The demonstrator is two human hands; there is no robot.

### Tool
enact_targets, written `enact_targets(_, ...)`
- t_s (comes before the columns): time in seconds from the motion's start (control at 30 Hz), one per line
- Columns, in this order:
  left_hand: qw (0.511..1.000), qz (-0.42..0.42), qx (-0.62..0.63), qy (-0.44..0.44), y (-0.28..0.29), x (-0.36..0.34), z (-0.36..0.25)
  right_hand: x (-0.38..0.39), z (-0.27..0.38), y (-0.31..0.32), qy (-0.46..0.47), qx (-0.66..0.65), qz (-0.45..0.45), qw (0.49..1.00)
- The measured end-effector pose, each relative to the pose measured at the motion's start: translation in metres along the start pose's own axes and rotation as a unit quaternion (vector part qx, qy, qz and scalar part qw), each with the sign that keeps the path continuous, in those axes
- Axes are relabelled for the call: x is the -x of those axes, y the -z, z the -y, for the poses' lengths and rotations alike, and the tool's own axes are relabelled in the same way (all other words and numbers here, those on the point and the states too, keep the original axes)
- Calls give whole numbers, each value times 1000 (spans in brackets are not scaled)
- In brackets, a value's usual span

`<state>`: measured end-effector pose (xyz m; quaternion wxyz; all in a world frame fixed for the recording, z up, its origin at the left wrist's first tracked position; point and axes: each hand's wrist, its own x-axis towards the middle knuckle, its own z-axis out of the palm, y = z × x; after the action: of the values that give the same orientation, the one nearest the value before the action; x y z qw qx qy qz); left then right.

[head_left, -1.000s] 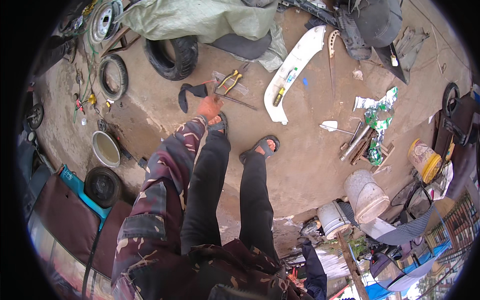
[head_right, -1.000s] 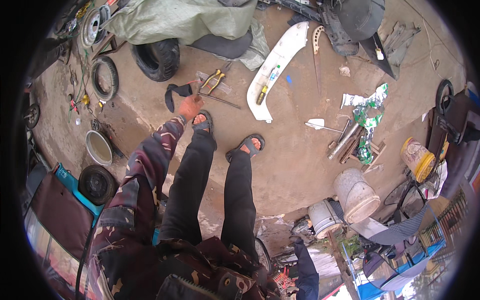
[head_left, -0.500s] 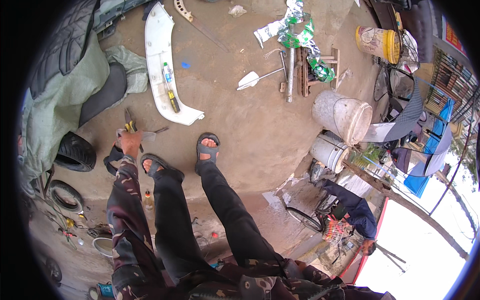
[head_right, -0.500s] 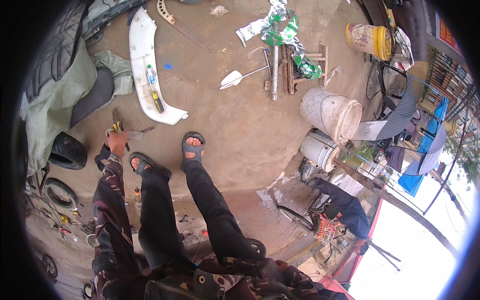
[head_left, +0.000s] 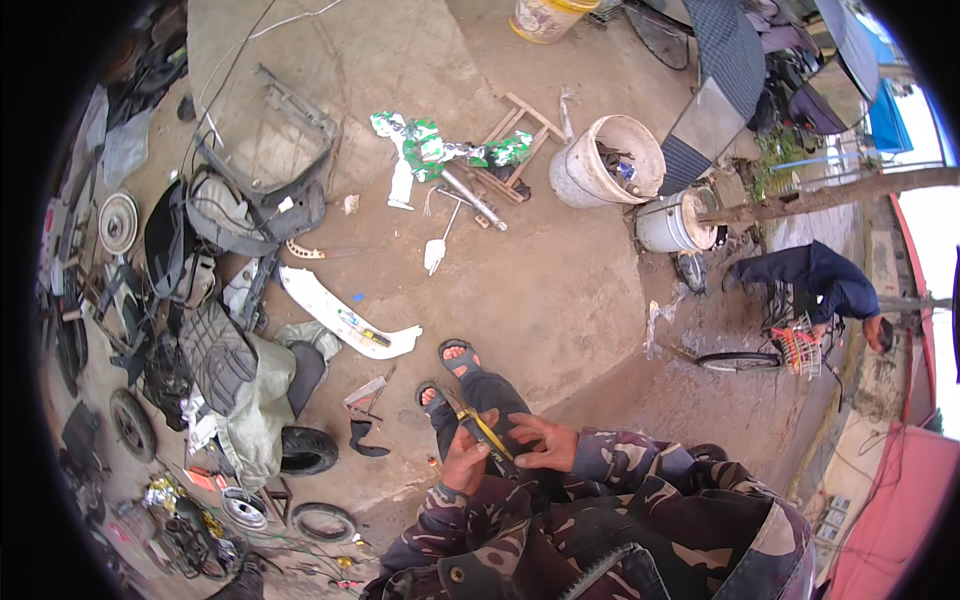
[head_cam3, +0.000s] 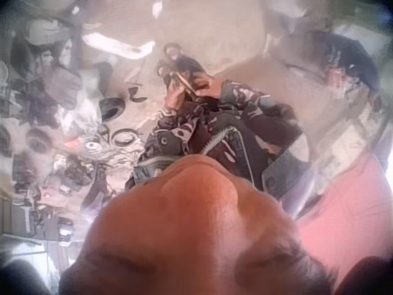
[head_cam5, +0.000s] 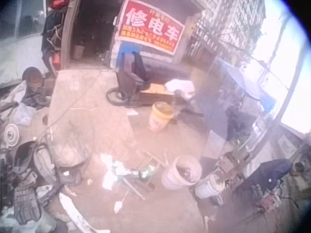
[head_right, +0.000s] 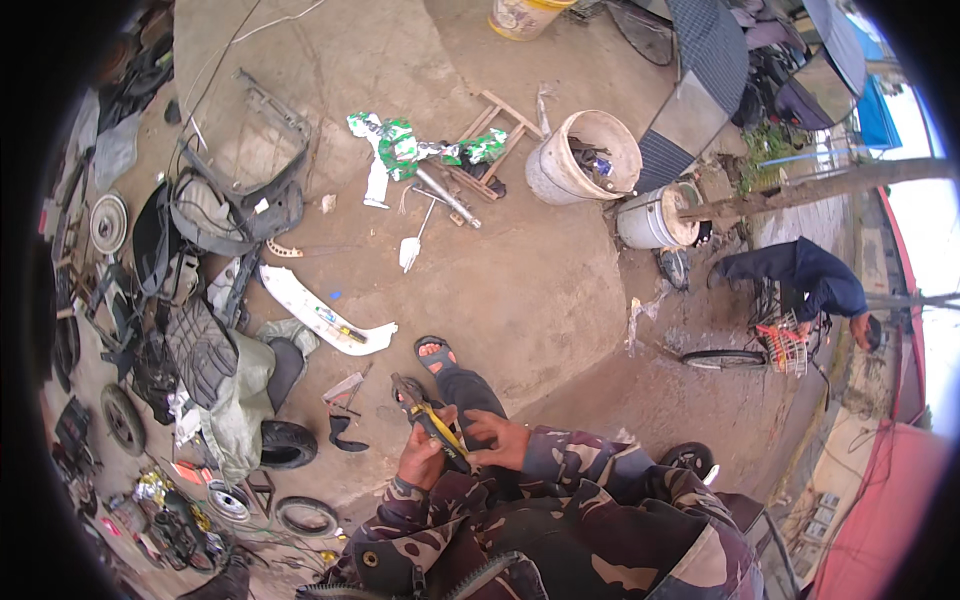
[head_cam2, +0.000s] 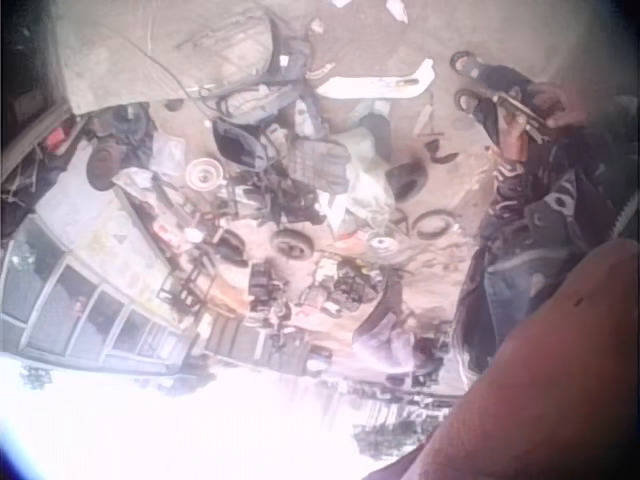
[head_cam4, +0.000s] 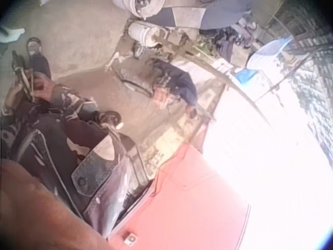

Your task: The person removes a tire from a rim, then walks to a bicycle and uses pliers to adjust the handlebar area. The person handles the tire and rim separately and manipulates the bicycle's front basket and handlebar components.

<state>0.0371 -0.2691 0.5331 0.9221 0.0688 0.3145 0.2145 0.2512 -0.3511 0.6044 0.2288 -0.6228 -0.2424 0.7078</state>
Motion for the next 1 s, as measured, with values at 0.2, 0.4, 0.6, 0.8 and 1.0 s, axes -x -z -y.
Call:
enact_targets(0.2, 975, 100, -174, 97, -106, 6, -3, 64, 46, -34, 108, 40, -210, 971)
enact_targets(0.4, 891, 107, -415, 152, -104, 15, -38, 128, 14, -30, 96, -277, -274, 916)
enact_targets(0.6, 764, -96, -617, 162, -54, 5, -119, 211, -53, -16, 148, -450, -369, 800)
enact_targets(0.8, 672, -130, -710, 163, -72, -59, -139, 279, -131, -9, 198, -643, -375, 638)
enact_targets(1.0, 660, -98, -698, 262, -119, -113, -90, 343, -189, 31, 228, -727, -370, 531)
